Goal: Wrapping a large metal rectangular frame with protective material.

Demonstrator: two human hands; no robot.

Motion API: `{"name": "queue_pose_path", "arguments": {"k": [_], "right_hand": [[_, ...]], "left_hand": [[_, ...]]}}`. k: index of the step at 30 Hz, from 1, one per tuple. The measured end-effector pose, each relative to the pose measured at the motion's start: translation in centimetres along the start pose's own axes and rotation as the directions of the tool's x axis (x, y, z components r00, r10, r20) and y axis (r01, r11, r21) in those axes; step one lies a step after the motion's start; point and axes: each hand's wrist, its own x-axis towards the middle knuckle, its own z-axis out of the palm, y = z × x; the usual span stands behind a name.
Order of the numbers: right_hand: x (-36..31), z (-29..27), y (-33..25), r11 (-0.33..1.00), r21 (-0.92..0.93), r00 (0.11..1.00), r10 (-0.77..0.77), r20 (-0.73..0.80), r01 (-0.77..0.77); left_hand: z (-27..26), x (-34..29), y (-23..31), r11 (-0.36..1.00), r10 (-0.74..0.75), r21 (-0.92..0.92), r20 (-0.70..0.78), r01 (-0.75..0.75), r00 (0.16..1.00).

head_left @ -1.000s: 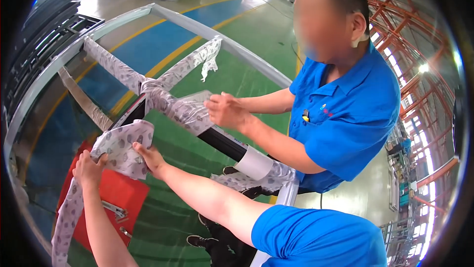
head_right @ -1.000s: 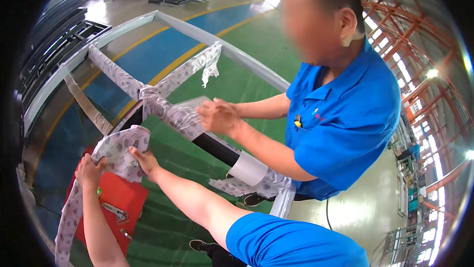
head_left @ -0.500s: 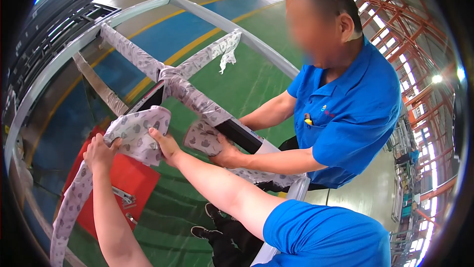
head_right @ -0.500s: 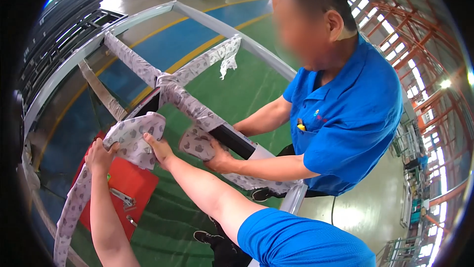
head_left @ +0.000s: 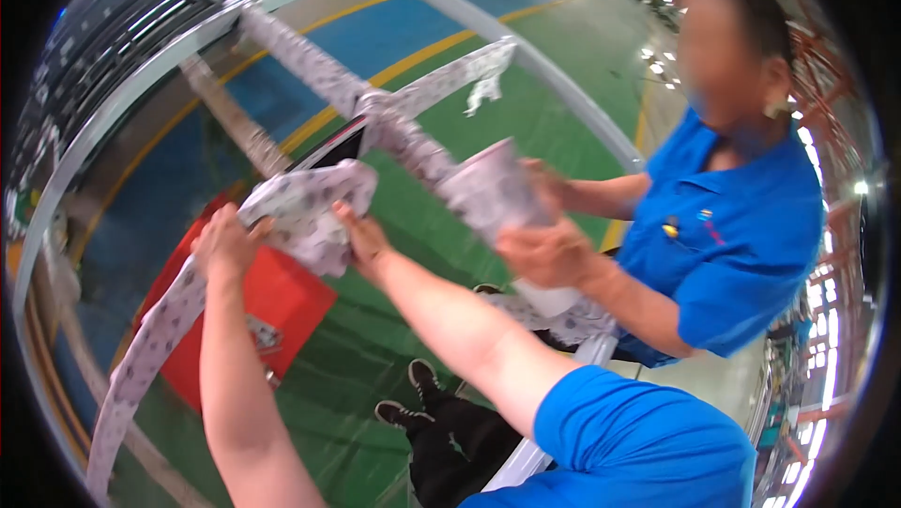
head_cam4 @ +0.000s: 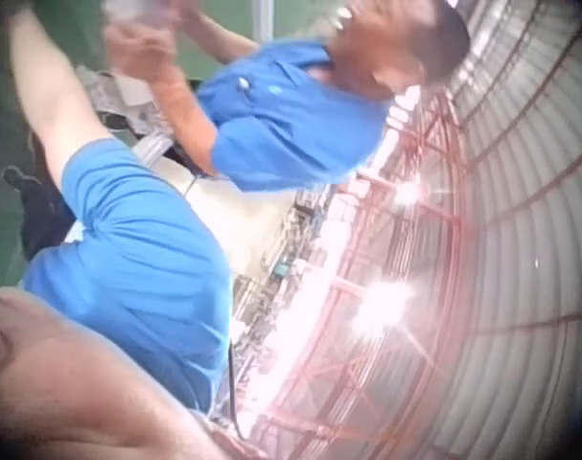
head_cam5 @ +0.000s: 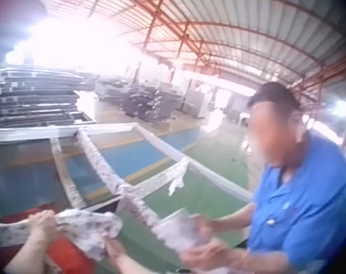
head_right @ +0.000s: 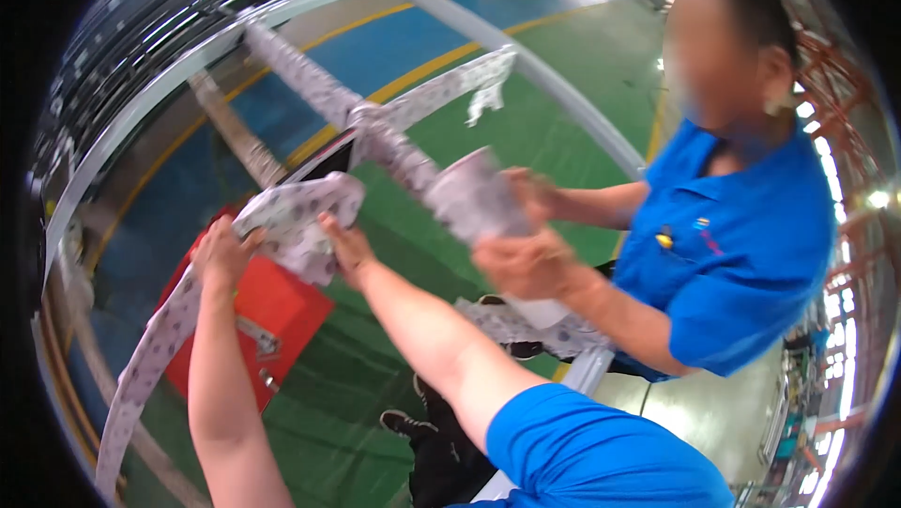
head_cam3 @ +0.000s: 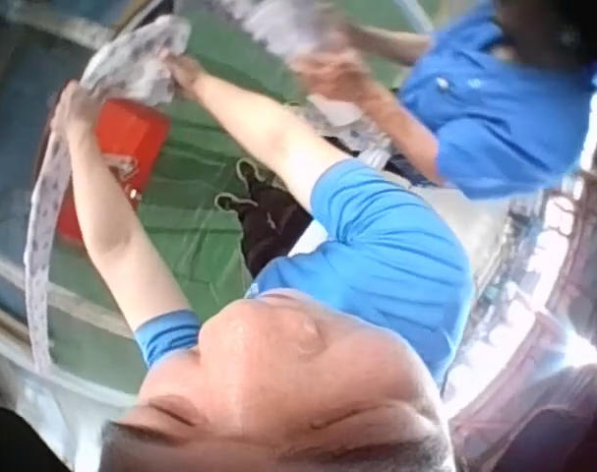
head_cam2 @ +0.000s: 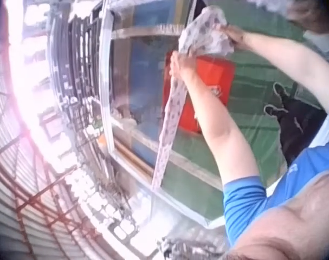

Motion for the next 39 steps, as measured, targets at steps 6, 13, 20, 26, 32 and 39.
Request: {"name": "queue_pose_path", "arguments": {"k": [6, 13, 20, 26, 32, 39], "right_hand": [[0.4, -0.5, 0.3, 0.998, 0.014, 0.993, -0.061, 0.098, 0.060], [-3.2, 1.7, 0.5, 0.987, 0.158, 0.991, -0.006, 0.133, -0.015], [-5.4, 5.2, 10.4, 0.889, 0.433, 0.989, 0.130, 0.066, -0.146], [0.4, 4.7, 15.6, 0.747, 0.625, 0.966, 0.253, 0.048, -0.227], [11.3, 4.5, 15.6, 0.845, 0.535, 0.998, 0.037, -0.045, -0.007], [14.2, 5.4, 16.3, 0.823, 0.562, 0.985, -0.021, 0.172, -0.081]], "left_hand": [[-0.2, 0.1, -0.1, 0.999, -0.021, 0.040, 0.045, 0.019, 0.999], [-0.4, 0.8, -0.8, 1.000, 0.000, -0.029, 0.134, 0.004, 0.991], [0.0, 1.3, -0.7, 1.000, -0.006, -0.008, 0.147, 0.007, 0.989], [0.0, 1.2, -0.5, 0.998, 0.021, 0.055, 0.114, -0.027, 0.993], [0.8, 1.5, -1.4, 0.996, 0.092, 0.007, 0.091, -0.093, 0.992], [1.1, 9.7, -6.3, 0.760, -0.103, -0.521, 0.495, 0.389, 0.863]]}}
